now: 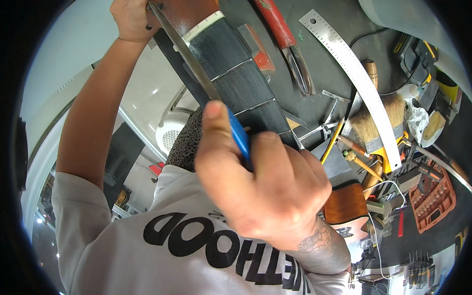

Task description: The person files the edges of the guitar fretboard using a metal file. They hold the guitar neck with one hand and use the file to smooth the fret ends, moving along the length of the neck. The person switches between different files and repeatedly checks the surface with their fingers.

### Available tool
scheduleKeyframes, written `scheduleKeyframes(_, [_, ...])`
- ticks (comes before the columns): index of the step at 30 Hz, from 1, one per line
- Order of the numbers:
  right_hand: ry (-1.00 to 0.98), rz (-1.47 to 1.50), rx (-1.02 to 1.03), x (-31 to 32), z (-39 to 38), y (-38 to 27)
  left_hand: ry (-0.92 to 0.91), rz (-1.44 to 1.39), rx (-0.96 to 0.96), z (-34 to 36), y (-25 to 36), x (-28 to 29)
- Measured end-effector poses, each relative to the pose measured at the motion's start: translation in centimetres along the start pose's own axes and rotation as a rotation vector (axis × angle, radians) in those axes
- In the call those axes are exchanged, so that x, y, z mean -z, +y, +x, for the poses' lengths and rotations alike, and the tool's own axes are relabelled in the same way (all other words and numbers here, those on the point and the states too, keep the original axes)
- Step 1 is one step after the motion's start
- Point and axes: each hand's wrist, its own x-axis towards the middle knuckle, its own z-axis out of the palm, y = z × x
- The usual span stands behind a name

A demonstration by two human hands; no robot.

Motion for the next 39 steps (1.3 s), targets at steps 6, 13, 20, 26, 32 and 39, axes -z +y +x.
scheduleKeyframes(6, [0.005, -0.014, -0.026, 1.0, -0.7, -0.5, 0.012, 0.013, 0.009, -0.2, 0.3, -0.5])
scheduleKeyframes(13, [-0.084, -0.013, -0.06, 1.9, -0.9, -0.5, -0.024, 0.024, 0.001, 0.2, 1.2, -0.5])
scheduleKeyframes(20, [0.01, -0.007, -0.068, 1.0, -2.0, -0.7, -0.002, 0.005, 0.003, 0.1, 0.8, -0.8])
scheduleKeyframes(26, [-0.061, -0.034, -0.087, 1.7, -0.7, -1.1, 0.003, -0.013, 0.011, -0.5, 0.3, -0.6])
scheduleKeyframes(32, [-0.058, -0.001, -0.034, 0.5, 0.6, -0.5, 0.008, -0.023, -0.014, -0.7, 0.5, -0.4])
scheduleKeyframes(39, [-0.056, 0.005, -0.051, 0.2, 0.5, -0.4, -0.004, -0.002, 0.004, -0.5, 0.7, -0.5])
